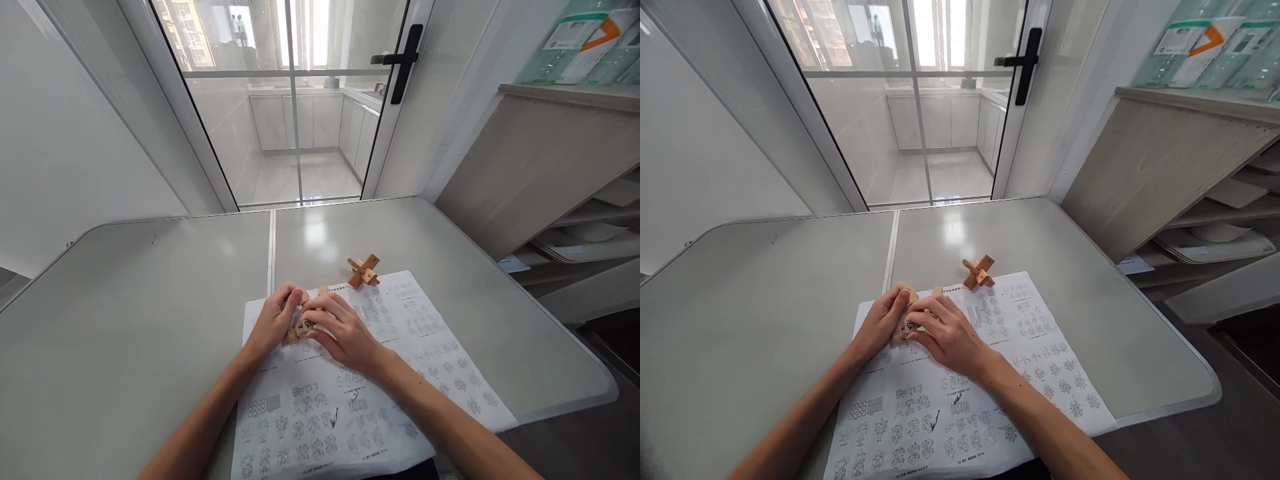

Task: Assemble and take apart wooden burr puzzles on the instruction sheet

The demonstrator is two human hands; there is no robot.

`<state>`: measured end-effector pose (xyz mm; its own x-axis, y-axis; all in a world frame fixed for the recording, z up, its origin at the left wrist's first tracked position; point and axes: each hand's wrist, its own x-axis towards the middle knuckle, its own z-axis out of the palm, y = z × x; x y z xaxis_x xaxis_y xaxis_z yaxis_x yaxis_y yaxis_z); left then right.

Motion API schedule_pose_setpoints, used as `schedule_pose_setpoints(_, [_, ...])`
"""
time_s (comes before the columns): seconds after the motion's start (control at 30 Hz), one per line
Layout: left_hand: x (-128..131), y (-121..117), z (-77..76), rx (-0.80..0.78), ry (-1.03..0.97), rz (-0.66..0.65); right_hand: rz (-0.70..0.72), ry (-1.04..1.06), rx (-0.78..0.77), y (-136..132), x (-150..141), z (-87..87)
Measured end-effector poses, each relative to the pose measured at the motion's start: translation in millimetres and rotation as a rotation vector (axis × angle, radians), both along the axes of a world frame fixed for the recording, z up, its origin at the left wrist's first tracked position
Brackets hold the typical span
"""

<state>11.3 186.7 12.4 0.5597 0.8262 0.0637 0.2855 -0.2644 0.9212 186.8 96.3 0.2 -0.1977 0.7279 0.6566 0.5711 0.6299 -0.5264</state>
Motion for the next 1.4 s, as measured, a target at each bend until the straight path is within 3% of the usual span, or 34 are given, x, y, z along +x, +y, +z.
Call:
schedule_pose_setpoints(0.13, [2,1,-3.9,0.014,-0.021,0.084,-0.059,0.194,-0.068,-1,-2,0.2])
schedule_pose_setpoints(0.3, [4,-1,-7.0,-0.035,-0.082,0.123,-0.259,0.447,-0.241,3,3,-2.0])
schedule_pose_setpoints(0.5, [4,-6,-6.0,-0.004,-0.045,0.175,-0.437,0.476,-0.412,9,7,-9.2])
schedule_pose_setpoints(0.7, [2,-4,-11.9,0.051,0.023,0.179,-0.415,0.432,-0.47,10,8,-9.3])
schedule_pose_setpoints(0.93, [0,-5,-17.4,0.314,0.288,0.104,-0.316,0.461,-0.513,9,5,-6.6])
schedule_pose_setpoints(1.07, [0,-6,-17.1,0.369,0.303,0.076,-0.263,0.499,-0.545,8,4,-4.7])
schedule_pose_setpoints(1.2, [1,-5,-17.3,0.42,0.28,0.046,-0.314,0.514,-0.61,7,6,-0.9])
schedule_pose_setpoints(1.4, [1,-4,-21.6,0.471,0.285,0.035,-0.368,0.424,-0.535,9,6,-5.6])
